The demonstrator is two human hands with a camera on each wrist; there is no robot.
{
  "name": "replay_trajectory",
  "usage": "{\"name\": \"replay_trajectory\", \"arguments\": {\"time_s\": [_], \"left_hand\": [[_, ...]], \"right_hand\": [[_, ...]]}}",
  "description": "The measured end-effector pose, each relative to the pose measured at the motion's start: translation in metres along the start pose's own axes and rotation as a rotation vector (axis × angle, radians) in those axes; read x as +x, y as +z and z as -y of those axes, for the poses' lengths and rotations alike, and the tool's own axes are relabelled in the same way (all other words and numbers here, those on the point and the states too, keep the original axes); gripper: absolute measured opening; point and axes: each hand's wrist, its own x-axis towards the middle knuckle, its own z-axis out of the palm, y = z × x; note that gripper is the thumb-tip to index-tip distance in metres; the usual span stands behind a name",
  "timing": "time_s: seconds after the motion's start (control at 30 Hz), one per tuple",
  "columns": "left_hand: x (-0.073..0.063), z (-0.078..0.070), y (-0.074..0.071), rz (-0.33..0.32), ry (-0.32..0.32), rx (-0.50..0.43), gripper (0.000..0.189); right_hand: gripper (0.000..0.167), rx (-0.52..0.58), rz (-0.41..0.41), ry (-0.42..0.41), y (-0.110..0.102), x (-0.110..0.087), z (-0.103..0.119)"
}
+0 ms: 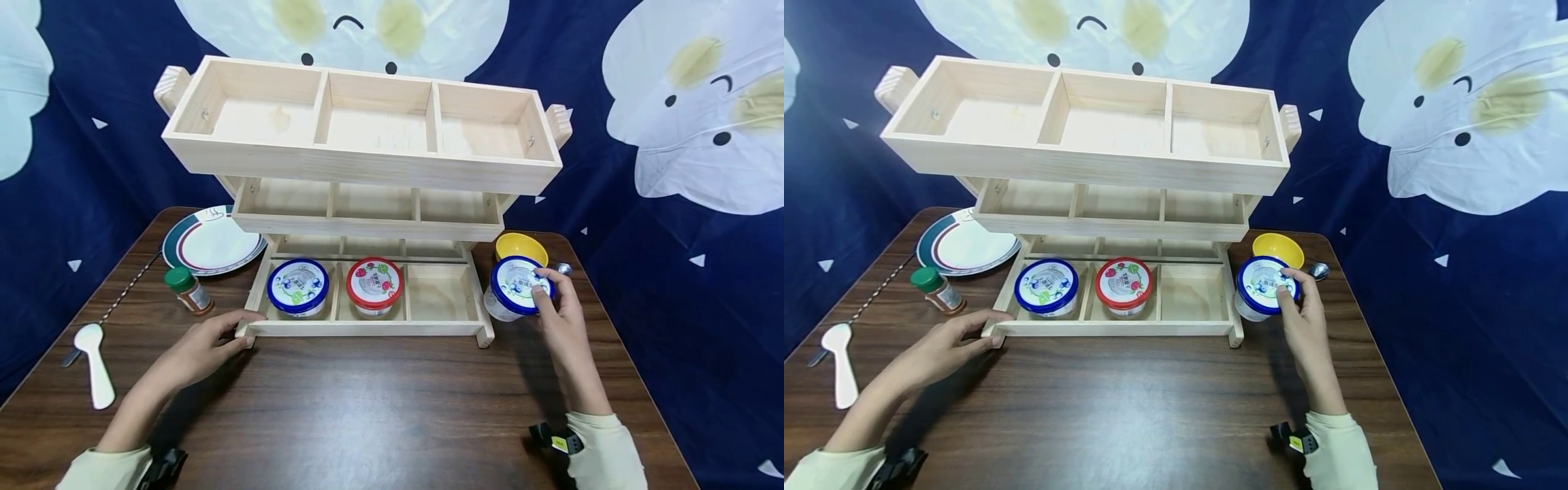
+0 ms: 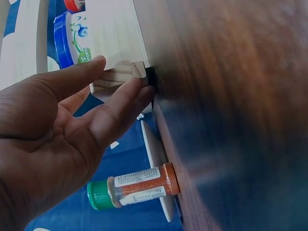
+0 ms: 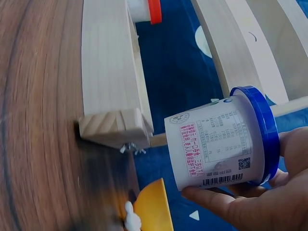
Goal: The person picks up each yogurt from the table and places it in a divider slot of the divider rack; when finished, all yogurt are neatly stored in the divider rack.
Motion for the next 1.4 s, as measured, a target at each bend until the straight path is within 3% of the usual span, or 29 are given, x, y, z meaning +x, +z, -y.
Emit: {"name": "replay_trajectory", "arguments": {"time_s": [0.37, 0.8, 1.4], "left_hand": [[0.0, 0.001, 0.0, 0.0, 0.013, 0.004, 0.031], [0.001, 0.001, -0.001, 0.0, 0.01, 0.015, 0.032], [0.002, 0.001, -0.001, 0.01, 0.019, -0.009, 0.031]], "right_hand": [[0.04, -0.001, 0.071, -0.029, 0.022, 0.001, 0.005], [0.039, -0.048, 0.092, -0.101, 0.043, 0.007, 0.003], [0.038, -0.001, 0.148, -0.09, 0.075, 0.016, -0.001]]}}
